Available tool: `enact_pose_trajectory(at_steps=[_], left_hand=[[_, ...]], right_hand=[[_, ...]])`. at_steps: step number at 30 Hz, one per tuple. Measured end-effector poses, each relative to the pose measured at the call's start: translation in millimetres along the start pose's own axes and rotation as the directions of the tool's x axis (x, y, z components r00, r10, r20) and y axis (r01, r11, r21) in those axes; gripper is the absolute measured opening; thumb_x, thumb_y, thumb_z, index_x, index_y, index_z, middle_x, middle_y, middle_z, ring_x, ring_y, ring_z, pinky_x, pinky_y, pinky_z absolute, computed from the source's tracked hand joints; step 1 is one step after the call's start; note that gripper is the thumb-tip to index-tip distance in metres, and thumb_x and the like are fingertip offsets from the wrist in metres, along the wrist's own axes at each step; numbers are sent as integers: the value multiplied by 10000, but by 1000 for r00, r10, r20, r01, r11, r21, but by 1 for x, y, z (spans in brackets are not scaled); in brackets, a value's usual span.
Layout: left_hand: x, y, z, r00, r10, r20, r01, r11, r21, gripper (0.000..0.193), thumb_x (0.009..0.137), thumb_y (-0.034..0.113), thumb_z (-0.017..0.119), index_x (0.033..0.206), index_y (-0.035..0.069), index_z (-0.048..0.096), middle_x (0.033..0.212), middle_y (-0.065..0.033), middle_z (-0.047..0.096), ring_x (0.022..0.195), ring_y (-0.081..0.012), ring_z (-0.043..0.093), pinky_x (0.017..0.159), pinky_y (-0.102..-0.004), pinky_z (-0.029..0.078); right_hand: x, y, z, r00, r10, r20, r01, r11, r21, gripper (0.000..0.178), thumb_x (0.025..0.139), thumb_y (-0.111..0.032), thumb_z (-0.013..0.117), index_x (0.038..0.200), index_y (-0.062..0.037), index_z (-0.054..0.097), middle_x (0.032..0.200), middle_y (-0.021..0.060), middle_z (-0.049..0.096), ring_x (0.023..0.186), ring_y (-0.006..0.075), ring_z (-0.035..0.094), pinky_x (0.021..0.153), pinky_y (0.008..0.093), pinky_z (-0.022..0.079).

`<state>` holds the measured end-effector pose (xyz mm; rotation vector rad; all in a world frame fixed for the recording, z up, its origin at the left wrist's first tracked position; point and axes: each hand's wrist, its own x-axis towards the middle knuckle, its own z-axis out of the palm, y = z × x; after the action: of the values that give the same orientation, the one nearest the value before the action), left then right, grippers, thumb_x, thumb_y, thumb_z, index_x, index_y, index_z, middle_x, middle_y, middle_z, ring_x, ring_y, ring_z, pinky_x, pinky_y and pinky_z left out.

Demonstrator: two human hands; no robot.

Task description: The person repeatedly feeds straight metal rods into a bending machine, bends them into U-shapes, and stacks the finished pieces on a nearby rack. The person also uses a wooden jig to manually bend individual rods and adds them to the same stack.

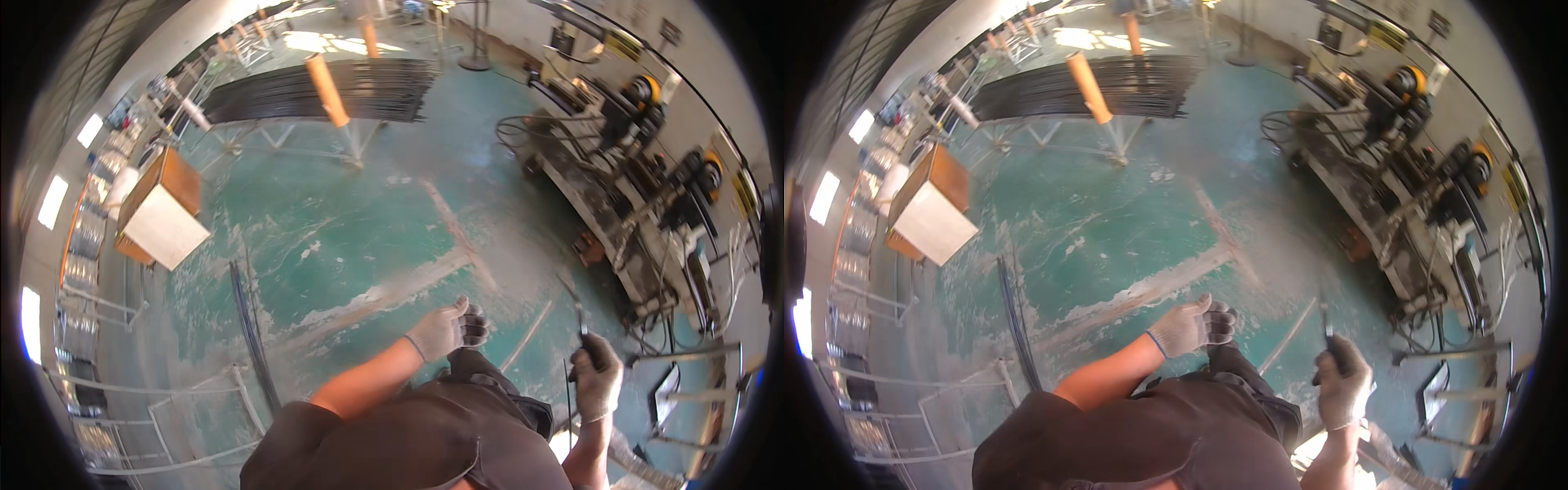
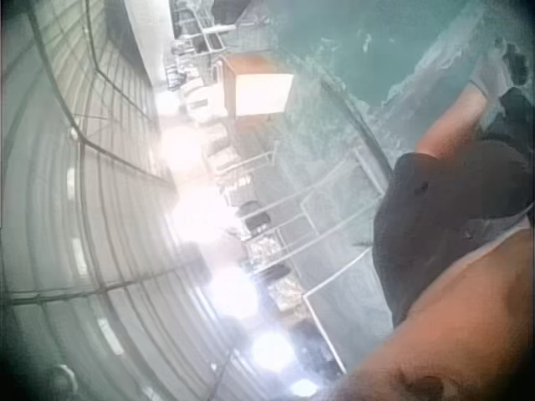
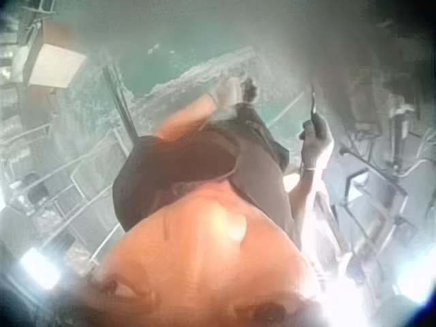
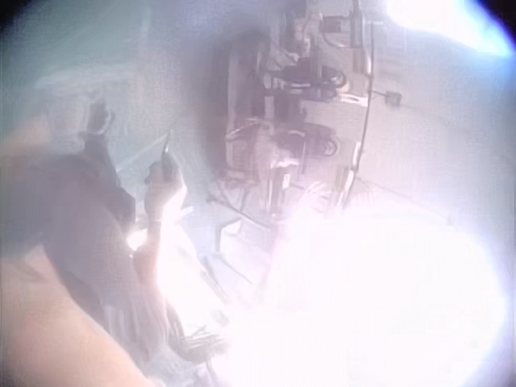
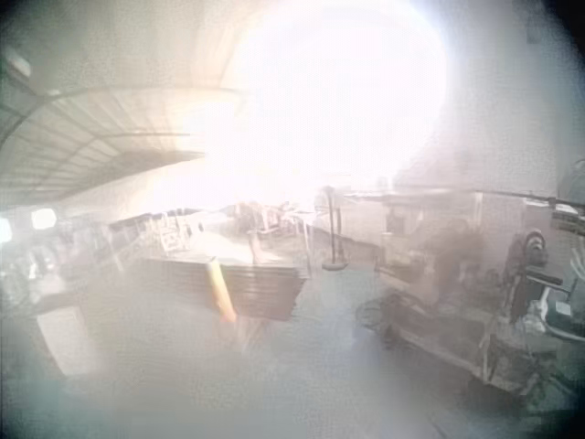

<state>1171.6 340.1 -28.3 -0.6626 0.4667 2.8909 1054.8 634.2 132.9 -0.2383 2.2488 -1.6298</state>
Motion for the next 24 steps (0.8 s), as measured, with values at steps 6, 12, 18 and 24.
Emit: enact_pose_trajectory(at_steps=[6,12,18,24], left_hand=[[-16,124,-4,991,136,2,-132,961,-243,481,1084,464,578,1197,-3,574,1114,-201,656,1058,-387,661,996,-562,545],[-77,264,-60,844,362,-395,-438,891,-119,189,1015,125,661,1094,-41,614,1015,-163,670,939,-322,682,913,-474,579],[-165,353,-84,555,604,-573,-745,667,-18,131,974,18,639,1104,15,630,949,-128,686,851,-247,700,801,-381,594],[-218,435,-164,351,658,-666,-765,612,202,254,852,-26,668,1101,-22,618,933,-146,684,824,-258,689,784,-380,578]], right_hand=[[76,-41,178,773,-229,592,388,909,-155,350,927,-13,708,1271,53,700,950,147,756,778,202,719,705,344,587],[154,-124,344,347,-213,913,577,817,-29,389,888,-112,732,1271,-49,733,1075,222,757,981,403,741,854,429,591],[213,-147,513,-75,-310,948,520,799,302,338,900,5,715,1229,-50,765,994,142,780,882,271,750,796,377,589],[258,-144,693,-235,102,967,469,883,21,252,1052,-215,622,1146,-49,787,873,112,763,792,192,697,759,362,579]])
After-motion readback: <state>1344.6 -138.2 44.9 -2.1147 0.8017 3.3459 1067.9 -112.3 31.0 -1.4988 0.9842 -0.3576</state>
